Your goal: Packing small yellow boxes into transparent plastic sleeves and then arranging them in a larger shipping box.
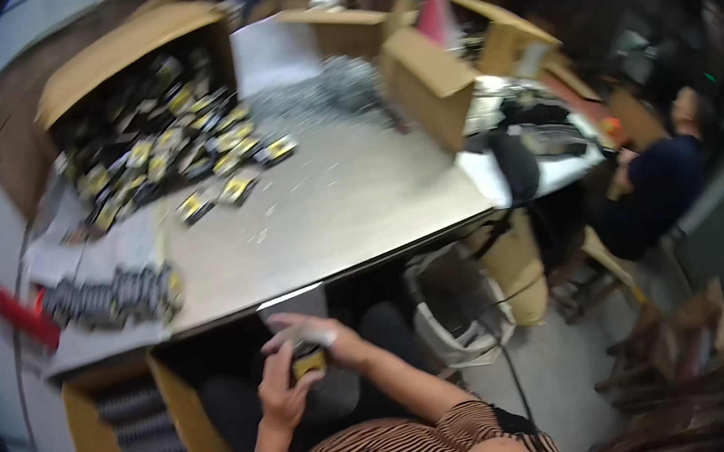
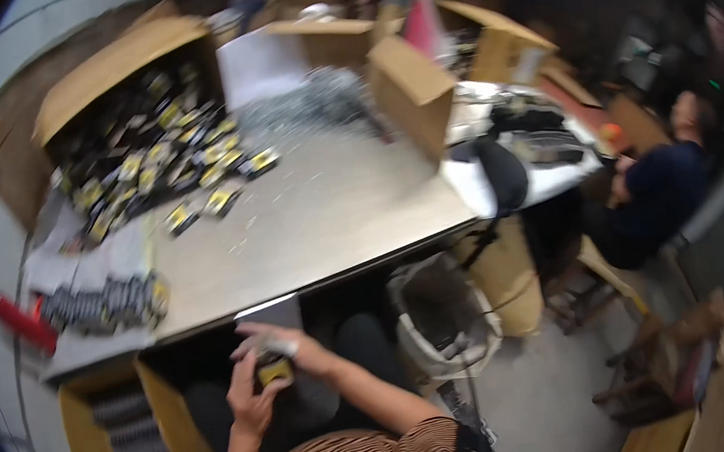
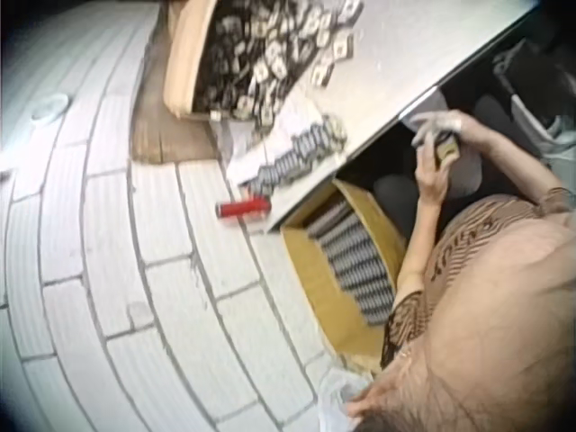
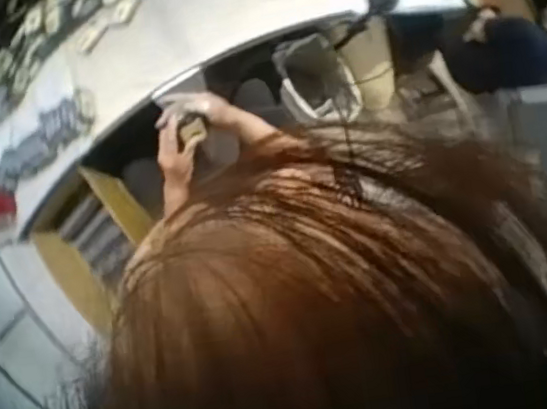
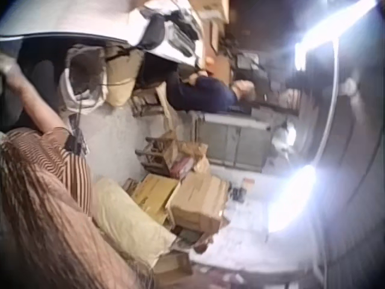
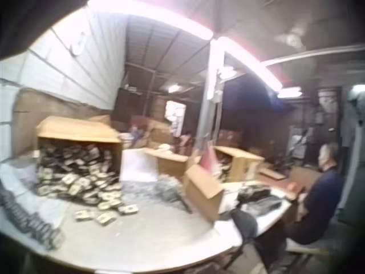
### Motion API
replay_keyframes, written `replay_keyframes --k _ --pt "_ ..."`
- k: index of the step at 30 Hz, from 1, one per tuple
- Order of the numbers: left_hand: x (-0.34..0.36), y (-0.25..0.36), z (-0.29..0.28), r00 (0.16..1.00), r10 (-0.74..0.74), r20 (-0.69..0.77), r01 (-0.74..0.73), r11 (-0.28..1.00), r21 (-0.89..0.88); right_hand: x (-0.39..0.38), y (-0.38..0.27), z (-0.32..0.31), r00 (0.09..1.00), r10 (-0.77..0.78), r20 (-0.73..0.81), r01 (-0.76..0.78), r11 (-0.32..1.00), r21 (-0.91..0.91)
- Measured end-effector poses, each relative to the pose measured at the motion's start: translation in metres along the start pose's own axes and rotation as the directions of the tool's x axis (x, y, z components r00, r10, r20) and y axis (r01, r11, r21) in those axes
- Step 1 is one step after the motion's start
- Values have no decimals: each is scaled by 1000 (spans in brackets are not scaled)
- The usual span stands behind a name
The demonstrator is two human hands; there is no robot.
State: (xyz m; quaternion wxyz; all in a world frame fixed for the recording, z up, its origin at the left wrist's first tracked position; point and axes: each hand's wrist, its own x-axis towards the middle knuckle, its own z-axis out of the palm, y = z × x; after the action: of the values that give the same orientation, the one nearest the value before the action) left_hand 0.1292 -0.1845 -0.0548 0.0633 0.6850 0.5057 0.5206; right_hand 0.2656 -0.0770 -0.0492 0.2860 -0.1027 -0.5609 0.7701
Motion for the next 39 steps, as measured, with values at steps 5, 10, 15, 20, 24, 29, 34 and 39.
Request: replay_keyframes --k 5,10,15,20,24,29,34,39 --pt "-6 0 -4 953 -300 40 294 887 -357 -8 -12 21 990 33 -138 -16 993 119" --pt "-11 -15 2 930 -360 77 362 854 -374 -9 -4 10 938 69 -340 -125 981 -145" --pt "7 -5 1 847 -530 38 466 706 -533 -8 -3 8 944 -29 -329 -10 993 -116" --pt "9 -4 7 851 -518 88 483 706 -517 -11 -5 2 950 2 -313 -66 979 -194" --pt "7 11 7 848 -523 86 488 708 -511 -14 -2 -11 949 75 -307 -149 963 -225" --pt "10 16 -5 791 -588 170 591 662 -461 -26 -17 -3 976 89 -197 -145 947 -288" --pt "29 17 6 733 -679 42 603 619 -504 -24 -13 15 941 -193 -277 39 877 -479" --pt "67 -15 -10 870 -484 -91 470 871 -143 1 -26 7 925 -71 -373 -134 857 -498"
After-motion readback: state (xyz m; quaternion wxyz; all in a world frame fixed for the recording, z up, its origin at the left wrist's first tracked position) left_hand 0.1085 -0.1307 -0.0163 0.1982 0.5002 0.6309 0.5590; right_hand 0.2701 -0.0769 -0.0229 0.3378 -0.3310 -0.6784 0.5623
